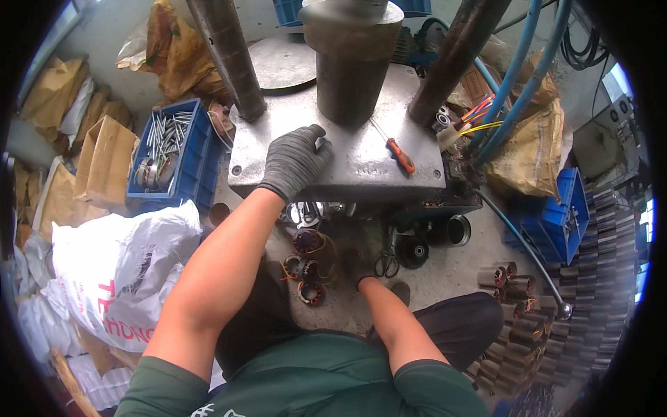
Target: Using a hydraulic press to fit metal sleeves onto electromagnetic motor cores.
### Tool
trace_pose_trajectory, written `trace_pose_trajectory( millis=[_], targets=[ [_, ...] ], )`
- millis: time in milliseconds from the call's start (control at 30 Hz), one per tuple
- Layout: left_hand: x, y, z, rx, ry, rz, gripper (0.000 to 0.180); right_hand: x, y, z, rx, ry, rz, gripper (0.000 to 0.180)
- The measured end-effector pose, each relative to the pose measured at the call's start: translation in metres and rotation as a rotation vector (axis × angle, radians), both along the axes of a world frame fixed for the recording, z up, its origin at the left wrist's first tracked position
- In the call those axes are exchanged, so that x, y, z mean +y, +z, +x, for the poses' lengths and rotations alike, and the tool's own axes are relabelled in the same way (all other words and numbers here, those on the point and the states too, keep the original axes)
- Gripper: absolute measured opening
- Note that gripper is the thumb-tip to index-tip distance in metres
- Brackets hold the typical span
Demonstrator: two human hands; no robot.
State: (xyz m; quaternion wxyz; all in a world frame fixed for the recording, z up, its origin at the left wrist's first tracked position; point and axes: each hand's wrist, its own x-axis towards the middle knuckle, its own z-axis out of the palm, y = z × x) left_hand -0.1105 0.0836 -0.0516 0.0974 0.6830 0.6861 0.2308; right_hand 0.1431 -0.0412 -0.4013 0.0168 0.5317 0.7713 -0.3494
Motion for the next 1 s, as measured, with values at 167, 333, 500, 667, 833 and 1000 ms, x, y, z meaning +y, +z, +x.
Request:
trace_pose_trajectory(
  millis=[167,333,500,667,833,1000],
  targets=[
    [0.012,0.006,0.029,-0.058,-0.044,0.025,0.033,-0.006,-0.028,0.052,-0.336,0.283,-0.158,0.049],
    [-0.004,0.006,0.001,-0.026,0.013,0.023,0.035,0.017,0.107,0.018,-0.392,0.520,-0.204,0.044],
    [-0.005,0.018,0.011,-0.157,-0.012,0.045,0.041,0.033,0.278,0.016,-0.492,0.458,-0.335,0.039],
    [-0.045,0.023,0.048,-0.469,-0.321,0.084,0.046,0.029,0.379,0.074,-0.021,0.454,0.300,0.025],
    [-0.078,0.048,0.083,-0.432,-0.873,-0.180,0.097,0.029,0.416,0.097,0.622,0.136,0.461,0.017],
    [-0.085,0.029,0.101,-0.487,-0.854,-0.135,0.136,0.035,0.435,0.090,0.994,-0.194,0.214,0.014]
  ],
)
